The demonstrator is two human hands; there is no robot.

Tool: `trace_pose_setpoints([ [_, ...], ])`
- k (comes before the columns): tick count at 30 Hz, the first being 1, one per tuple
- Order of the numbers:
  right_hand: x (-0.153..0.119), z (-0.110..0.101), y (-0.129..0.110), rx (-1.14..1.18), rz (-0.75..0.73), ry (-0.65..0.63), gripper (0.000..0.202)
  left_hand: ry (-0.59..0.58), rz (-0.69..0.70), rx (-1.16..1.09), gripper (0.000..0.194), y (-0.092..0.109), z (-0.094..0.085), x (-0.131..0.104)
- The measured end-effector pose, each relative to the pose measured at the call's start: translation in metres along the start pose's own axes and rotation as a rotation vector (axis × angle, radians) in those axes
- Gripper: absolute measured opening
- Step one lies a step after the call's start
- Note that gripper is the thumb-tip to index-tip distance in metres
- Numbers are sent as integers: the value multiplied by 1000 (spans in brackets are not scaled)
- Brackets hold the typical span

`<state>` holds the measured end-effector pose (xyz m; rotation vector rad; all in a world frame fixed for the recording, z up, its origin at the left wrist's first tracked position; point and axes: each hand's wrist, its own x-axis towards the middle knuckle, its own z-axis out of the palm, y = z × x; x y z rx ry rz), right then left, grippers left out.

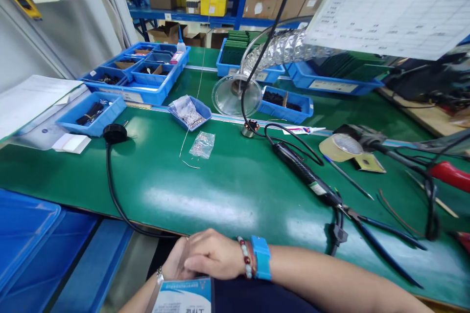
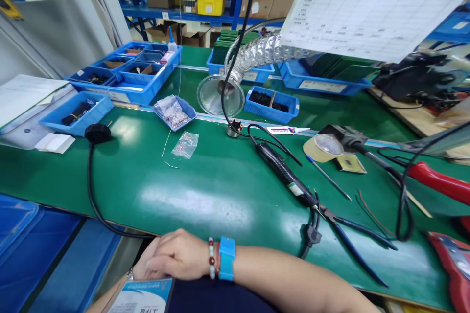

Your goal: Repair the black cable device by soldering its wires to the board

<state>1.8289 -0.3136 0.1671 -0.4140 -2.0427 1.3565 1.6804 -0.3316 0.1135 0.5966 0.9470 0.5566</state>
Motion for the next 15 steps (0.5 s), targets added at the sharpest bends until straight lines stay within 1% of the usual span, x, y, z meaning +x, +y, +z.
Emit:
trace_pose_setpoints([
  [2,3,-4,-4,-80,-59,-41,42,4,-8,-34,8,1,-2,-2],
  [3,8,-12,-5,-145,-58,-22,37,-2,-25,-63,6,1,-1,-1],
  [4,13,-23,-6,-212,-33,28,34,-13,-52,-89,5,2,1,-1],
  [7,35,-66,1,-332,107,248,25,-42,-164,-165,21,3,4,1],
  [9,47,-90,11,-343,163,333,20,-32,-217,-211,24,4,1,-1],
  [10,51,-96,17,-335,179,354,18,-21,-231,-233,24,4,-1,-3],
  [11,53,-97,22,-320,190,370,19,-10,-239,-253,26,5,-4,-4],
  [12,54,-93,25,-301,197,382,20,-9,-242,-275,28,5,-6,-5],
  [13,53,-85,27,-278,202,389,23,-20,-240,-297,30,5,-7,-6],
  [15,46,-59,25,-229,203,383,29,-67,-221,-342,34,4,-7,-6],
])
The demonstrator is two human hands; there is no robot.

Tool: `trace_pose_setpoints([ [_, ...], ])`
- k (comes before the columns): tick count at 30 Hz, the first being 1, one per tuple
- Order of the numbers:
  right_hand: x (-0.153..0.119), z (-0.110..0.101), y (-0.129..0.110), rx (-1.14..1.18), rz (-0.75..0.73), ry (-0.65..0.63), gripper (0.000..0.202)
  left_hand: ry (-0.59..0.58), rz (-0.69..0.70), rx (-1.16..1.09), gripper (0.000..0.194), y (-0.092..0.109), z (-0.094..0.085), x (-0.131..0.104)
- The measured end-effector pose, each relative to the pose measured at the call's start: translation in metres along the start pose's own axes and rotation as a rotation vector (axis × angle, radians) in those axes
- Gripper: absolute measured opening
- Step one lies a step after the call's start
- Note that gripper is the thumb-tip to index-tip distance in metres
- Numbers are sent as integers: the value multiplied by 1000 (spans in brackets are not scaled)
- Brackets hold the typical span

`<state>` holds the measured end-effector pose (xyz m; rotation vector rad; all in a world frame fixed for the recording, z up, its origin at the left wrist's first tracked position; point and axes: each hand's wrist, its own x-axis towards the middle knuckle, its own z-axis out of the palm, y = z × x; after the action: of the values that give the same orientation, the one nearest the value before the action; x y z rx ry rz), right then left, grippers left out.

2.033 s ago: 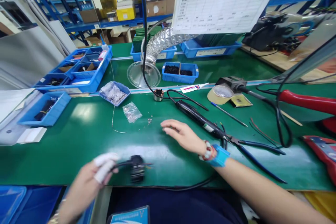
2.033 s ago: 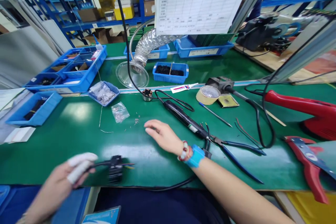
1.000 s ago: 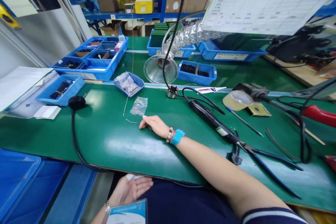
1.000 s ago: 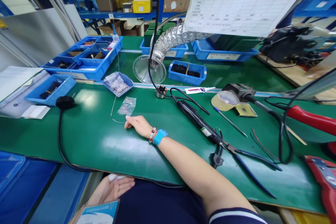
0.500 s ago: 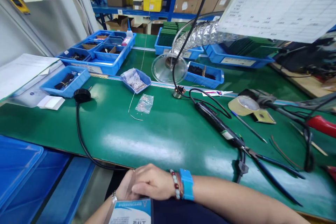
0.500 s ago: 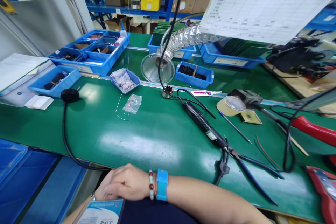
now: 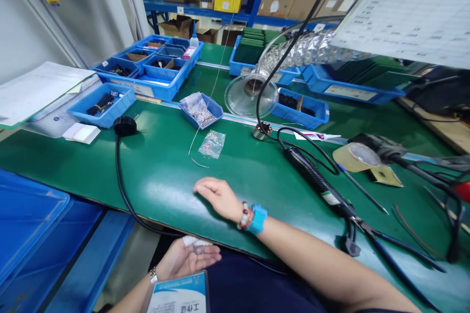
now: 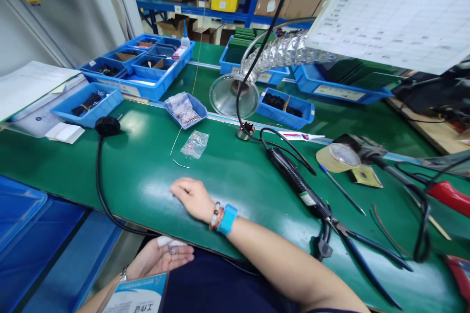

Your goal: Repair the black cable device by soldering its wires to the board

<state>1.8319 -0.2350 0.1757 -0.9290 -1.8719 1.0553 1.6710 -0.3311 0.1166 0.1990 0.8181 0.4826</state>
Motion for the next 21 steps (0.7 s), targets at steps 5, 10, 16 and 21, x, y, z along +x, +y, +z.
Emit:
trace_pose_setpoints([
  [5,-49,42,-31,119,-85,-200,33,-25,142,-56,17,-3,1,1],
  [10,-32,20,-32,-45,-260,-231,21,48,122,-3,18,-1,2,-1],
  [16,42,-36,14,-245,-214,16,24,57,24,-6,34,5,16,-3],
  [21,65,-40,32,-221,-182,61,23,55,23,17,37,5,19,-2],
])
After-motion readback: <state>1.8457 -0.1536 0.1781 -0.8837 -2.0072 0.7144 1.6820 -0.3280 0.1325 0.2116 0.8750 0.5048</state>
